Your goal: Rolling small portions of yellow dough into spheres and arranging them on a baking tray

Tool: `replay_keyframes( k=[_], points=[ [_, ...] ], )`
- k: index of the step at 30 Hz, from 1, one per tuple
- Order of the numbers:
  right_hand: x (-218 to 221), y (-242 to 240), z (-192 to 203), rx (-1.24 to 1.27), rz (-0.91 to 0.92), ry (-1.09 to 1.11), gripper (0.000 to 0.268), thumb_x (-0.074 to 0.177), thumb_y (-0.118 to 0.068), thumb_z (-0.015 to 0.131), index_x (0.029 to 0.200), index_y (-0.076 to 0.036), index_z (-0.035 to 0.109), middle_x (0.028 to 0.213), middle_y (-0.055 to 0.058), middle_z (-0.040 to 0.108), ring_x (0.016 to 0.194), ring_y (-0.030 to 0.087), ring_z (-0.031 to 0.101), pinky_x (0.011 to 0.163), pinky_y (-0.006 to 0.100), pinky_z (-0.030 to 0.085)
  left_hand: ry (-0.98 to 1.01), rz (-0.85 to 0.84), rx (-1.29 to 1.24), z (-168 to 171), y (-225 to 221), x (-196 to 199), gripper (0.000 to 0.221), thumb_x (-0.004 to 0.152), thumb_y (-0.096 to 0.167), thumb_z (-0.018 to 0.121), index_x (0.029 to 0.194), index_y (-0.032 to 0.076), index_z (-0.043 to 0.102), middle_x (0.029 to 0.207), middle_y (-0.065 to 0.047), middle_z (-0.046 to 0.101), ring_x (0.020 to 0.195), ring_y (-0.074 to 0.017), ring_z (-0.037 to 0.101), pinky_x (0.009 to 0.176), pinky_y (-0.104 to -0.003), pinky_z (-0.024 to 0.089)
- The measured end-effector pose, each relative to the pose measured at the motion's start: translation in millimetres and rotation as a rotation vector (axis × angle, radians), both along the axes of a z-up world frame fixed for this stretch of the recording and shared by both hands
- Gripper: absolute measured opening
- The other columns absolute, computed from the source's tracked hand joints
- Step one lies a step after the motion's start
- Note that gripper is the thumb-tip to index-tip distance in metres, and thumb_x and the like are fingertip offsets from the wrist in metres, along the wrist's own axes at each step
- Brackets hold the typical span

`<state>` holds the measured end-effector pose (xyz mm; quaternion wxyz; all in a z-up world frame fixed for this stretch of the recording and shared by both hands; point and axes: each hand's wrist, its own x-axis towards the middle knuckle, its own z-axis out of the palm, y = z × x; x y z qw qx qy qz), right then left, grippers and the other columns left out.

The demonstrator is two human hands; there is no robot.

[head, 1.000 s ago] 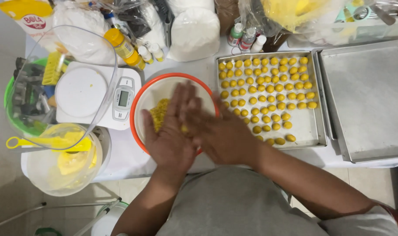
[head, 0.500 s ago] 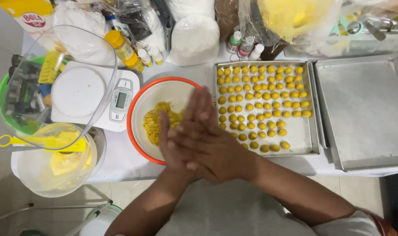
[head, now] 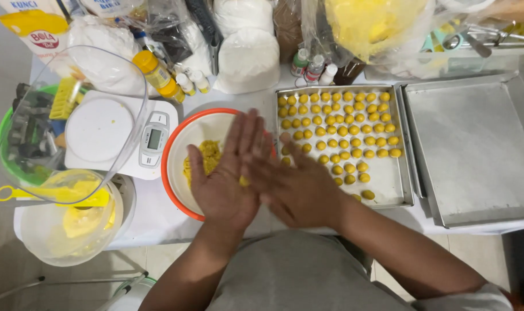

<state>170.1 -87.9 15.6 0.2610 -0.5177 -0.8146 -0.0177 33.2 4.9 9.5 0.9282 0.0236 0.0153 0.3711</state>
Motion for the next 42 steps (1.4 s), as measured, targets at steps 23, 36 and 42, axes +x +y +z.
replay_keyframes(
  k=[23, 36, 42],
  points=[
    [-31.9, -27.2, -31.7, 0.301, 0.153, 0.096, 0.045, 0.106, -0.036, 0.046, 0.139, -0.012, 0.064, 0.141, 0.006, 0.067, 0.128, 0.024, 0.064, 0.116, 0.044, 0.043, 0.041, -0.186, 0.078, -19.5, -22.0, 2.6, 0.096, 0.096, 0.075, 0.032, 0.165, 0.009, 0.021, 0.172, -0.009, 0.022, 0.159, -0.0223, 0.023, 0.133, -0.04, 0.015],
    [1.7, -54.4, -25.5, 0.243, -0.317, 0.3, 0.026, 0.083, -0.02, 0.081, 0.107, -0.011, 0.078, 0.109, 0.003, 0.078, 0.105, 0.022, 0.075, 0.113, 0.055, 0.047, 0.378, -0.235, 0.577, -24.7, -36.1, -6.7, 0.077, 0.109, 0.06, 0.015, 0.167, 0.008, 0.021, 0.173, -0.009, 0.022, 0.161, -0.0232, 0.018, 0.131, -0.044, 0.014],
    [91.9, -136.8, -55.6, 0.061, -0.819, 0.2, 0.019, 0.104, -0.008, 0.08, 0.119, 0.001, 0.073, 0.117, 0.019, 0.074, 0.109, 0.032, 0.068, 0.094, 0.044, 0.055, 0.922, 0.154, 1.085, -5.3, 8.8, -54.4, 0.032, 0.109, 0.026, 0.049, 0.128, 0.004, 0.063, 0.124, -0.014, 0.074, 0.117, -0.0255, 0.073, 0.097, -0.034, 0.058]
  ],
)
